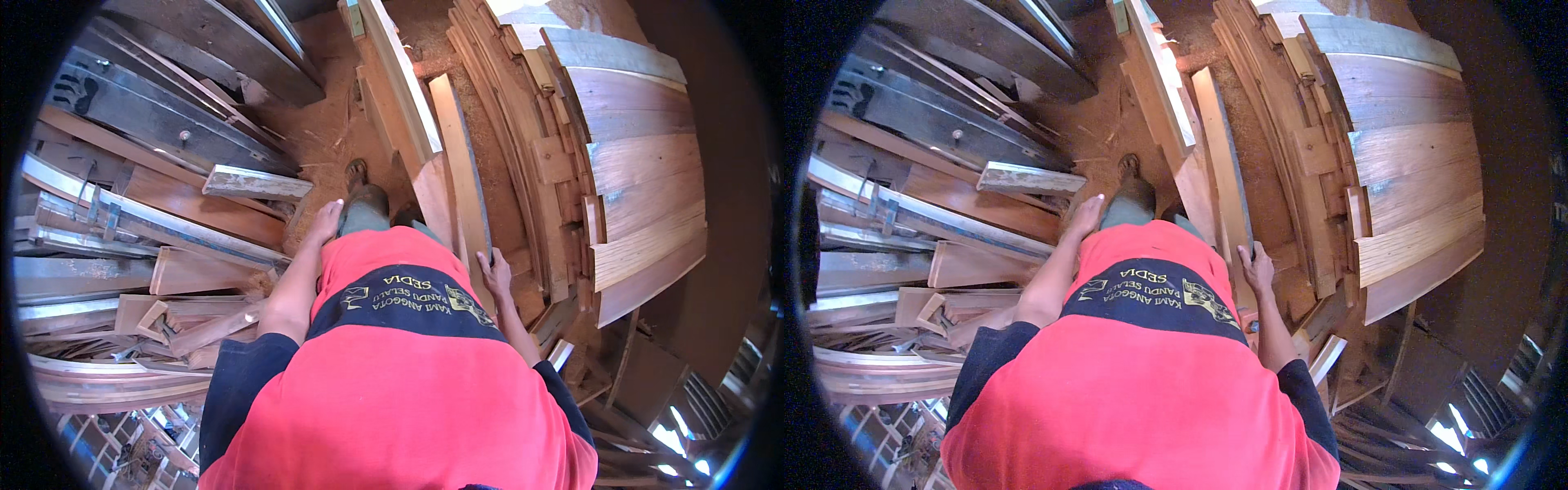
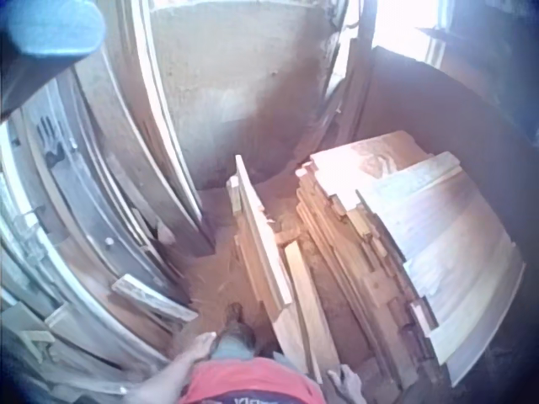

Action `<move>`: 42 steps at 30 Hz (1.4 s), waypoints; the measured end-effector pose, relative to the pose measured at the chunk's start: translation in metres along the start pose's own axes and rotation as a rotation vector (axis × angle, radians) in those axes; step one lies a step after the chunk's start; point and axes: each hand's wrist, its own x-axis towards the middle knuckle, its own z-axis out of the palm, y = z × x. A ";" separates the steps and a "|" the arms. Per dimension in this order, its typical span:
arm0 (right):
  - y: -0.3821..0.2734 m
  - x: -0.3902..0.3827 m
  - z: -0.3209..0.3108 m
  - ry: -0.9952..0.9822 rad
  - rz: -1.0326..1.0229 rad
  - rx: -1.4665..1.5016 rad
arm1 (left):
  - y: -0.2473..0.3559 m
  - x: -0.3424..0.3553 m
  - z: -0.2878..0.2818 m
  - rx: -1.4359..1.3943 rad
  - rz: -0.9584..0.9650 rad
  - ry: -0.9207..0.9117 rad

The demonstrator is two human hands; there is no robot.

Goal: The person positions wooden boards against a guide, uses a circular saw to cut through the wood, and subsequently uses a hand planer to smooth the surfaces of several boards.

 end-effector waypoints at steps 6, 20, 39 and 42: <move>-0.025 0.010 -0.024 0.068 -0.100 0.430 | -0.039 0.030 0.007 -0.488 -0.161 0.133; -0.270 0.082 -0.095 0.178 -0.296 0.252 | 0.175 0.209 -0.107 -0.796 0.330 0.091; -0.368 0.123 -0.085 0.401 -0.294 -0.042 | 0.298 0.298 -0.162 -0.866 0.437 0.262; -0.361 0.125 -0.082 0.403 -0.268 -0.098 | 0.322 0.287 -0.163 -0.741 0.439 0.249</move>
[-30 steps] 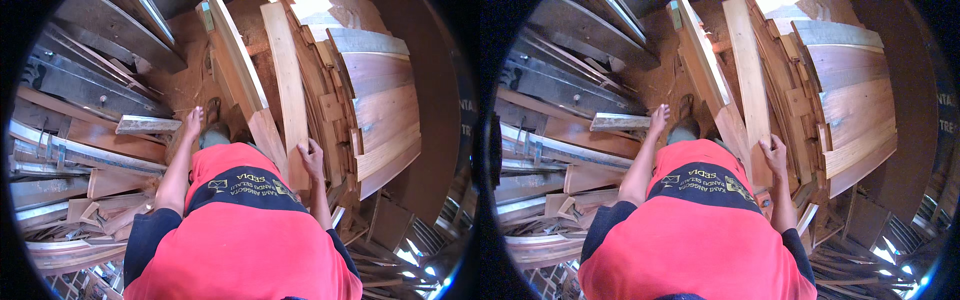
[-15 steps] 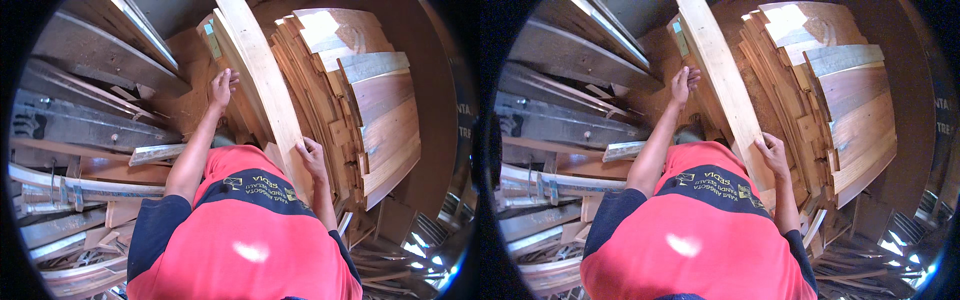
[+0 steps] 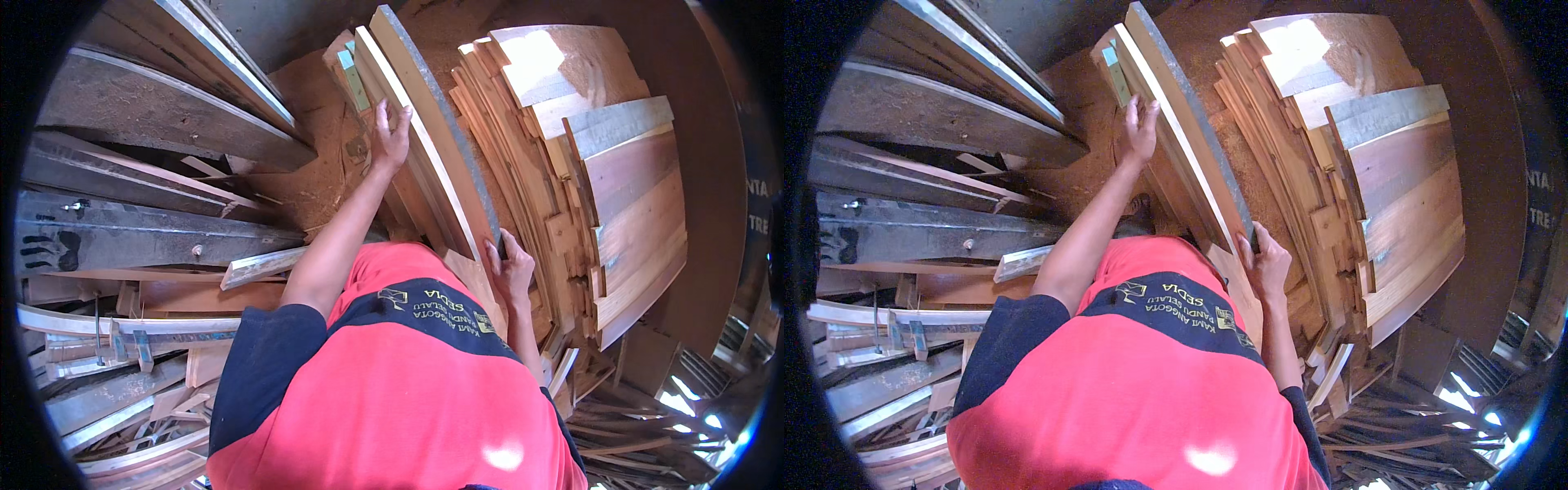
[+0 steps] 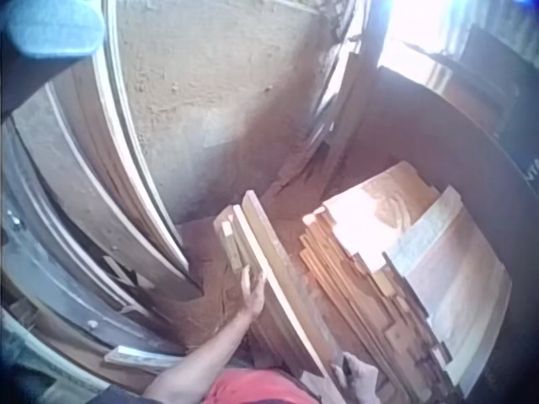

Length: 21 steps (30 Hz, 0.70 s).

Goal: The person positions wooden boards against a guide, uses a circular saw to cut through the wood, and subsequently uses a hand planer to smooth the surfaces of several boards.

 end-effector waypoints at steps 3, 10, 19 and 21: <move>0.000 0.002 0.008 -0.015 -0.039 -0.029 | 0.004 0.005 0.002 0.087 -0.007 -0.008; -0.011 0.015 0.024 -0.035 -0.072 -0.073 | 0.011 0.012 0.009 0.178 -0.055 -0.058; -0.018 0.043 0.040 -0.065 -0.088 -0.043 | -0.001 0.043 0.018 0.250 -0.029 -0.059; -0.018 0.044 0.041 -0.076 -0.072 -0.033 | -0.004 0.046 0.020 0.182 -0.008 -0.039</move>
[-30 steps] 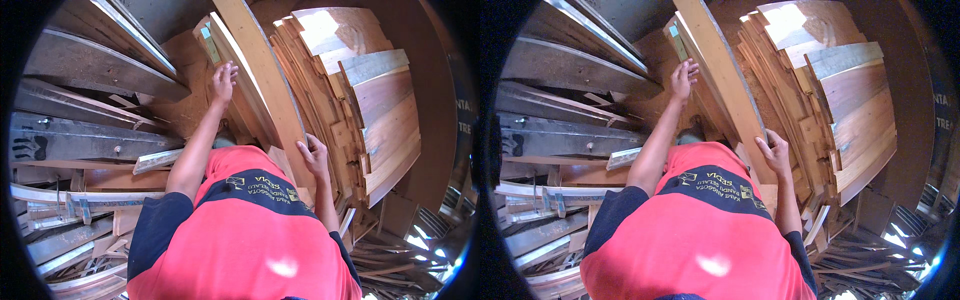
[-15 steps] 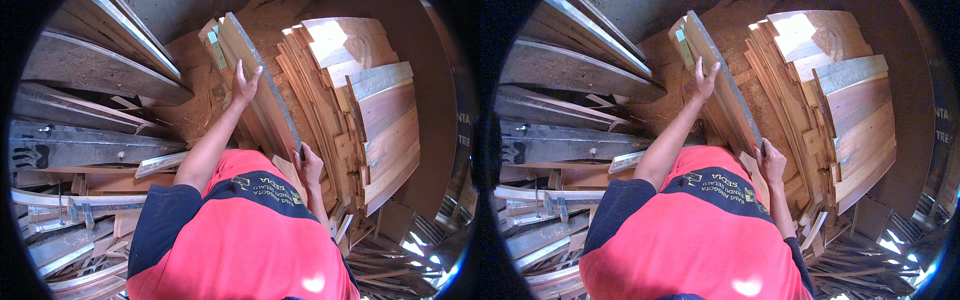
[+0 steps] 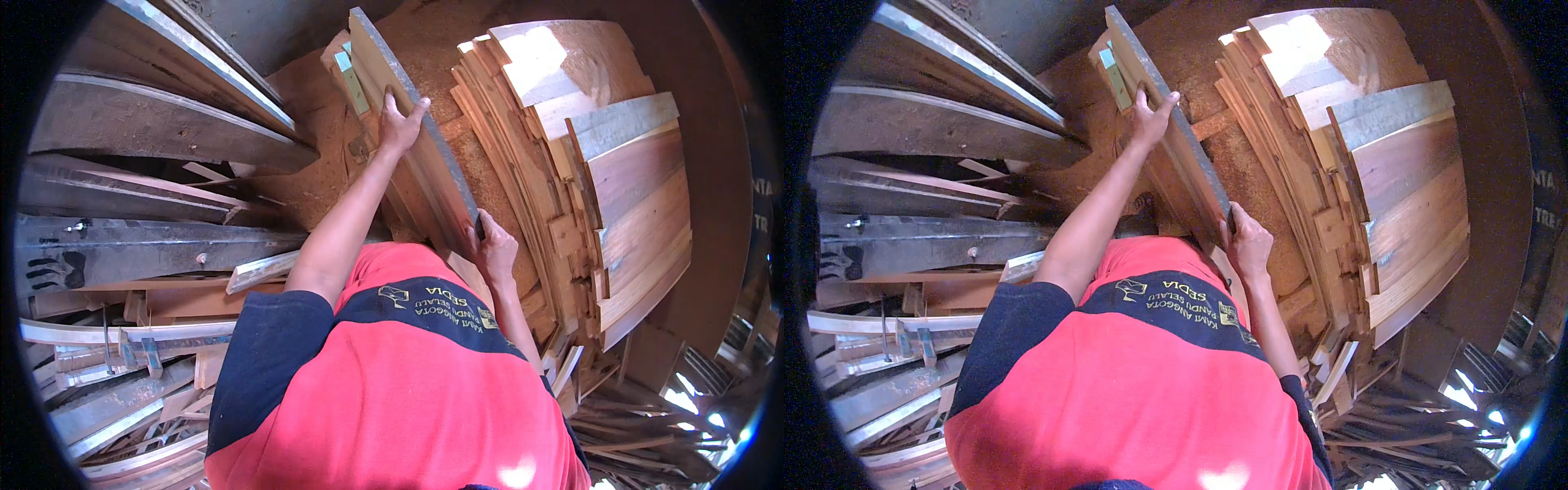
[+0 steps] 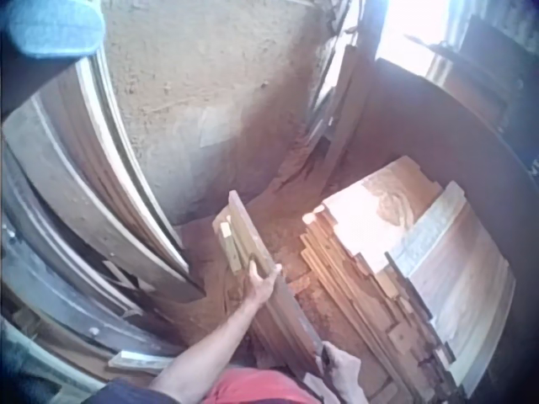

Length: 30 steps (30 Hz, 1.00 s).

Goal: The person positions wooden boards against a guide, uses a circular saw to cut through the wood, and subsequently uses a hand planer to smooth the surfaces of several boards.

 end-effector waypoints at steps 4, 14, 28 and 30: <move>0.002 -0.004 0.000 -0.024 0.023 0.007 | 0.000 0.000 0.001 0.001 -0.034 -0.021; 0.000 -0.001 0.002 -0.006 -0.005 -0.003 | -0.007 0.006 0.002 0.000 0.016 0.025; -0.001 0.007 0.008 0.009 0.037 -0.038 | -0.017 0.026 -0.003 -0.088 0.011 0.007; 0.001 0.005 0.001 -0.031 0.072 0.018 | -0.015 0.025 0.000 -0.139 0.018 -0.019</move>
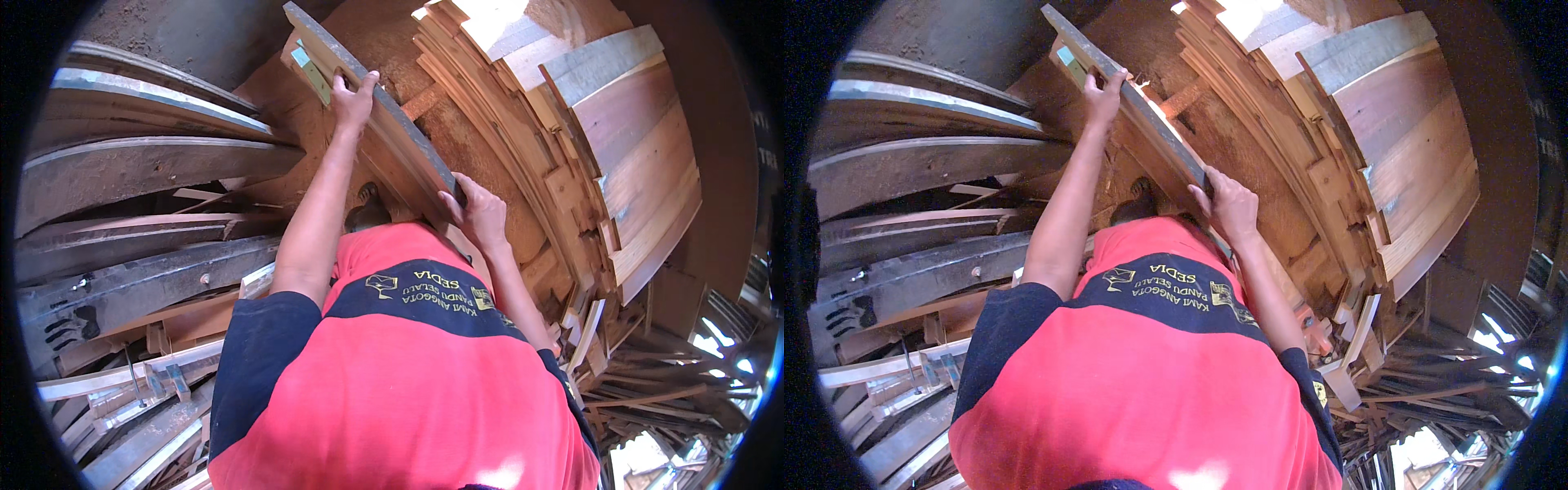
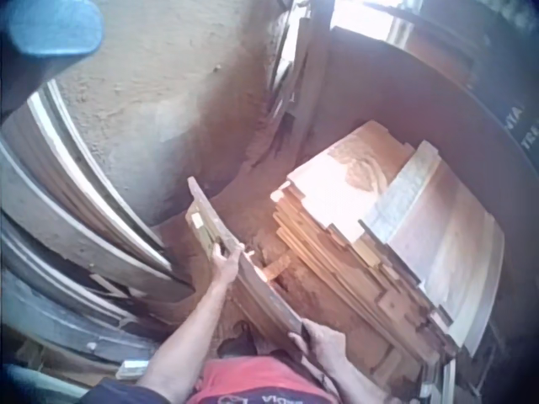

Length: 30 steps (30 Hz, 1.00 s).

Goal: The person positions wooden boards against a guide, uses a circular saw to cut through the wood, and subsequently uses a hand planer to smooth the surfaces of several boards.

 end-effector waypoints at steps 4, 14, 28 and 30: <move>0.026 -0.028 -0.035 -0.219 0.202 0.385 | 0.025 -0.009 -0.004 0.225 -0.090 0.050; 0.087 -0.120 0.000 -0.062 0.125 0.393 | 0.041 0.017 0.007 0.168 -0.051 0.095; 0.071 -0.082 0.024 0.083 0.099 0.324 | 0.033 0.066 0.002 0.319 -0.109 0.155; 0.071 -0.081 0.025 0.056 0.118 0.311 | 0.022 0.071 0.002 0.272 -0.085 0.179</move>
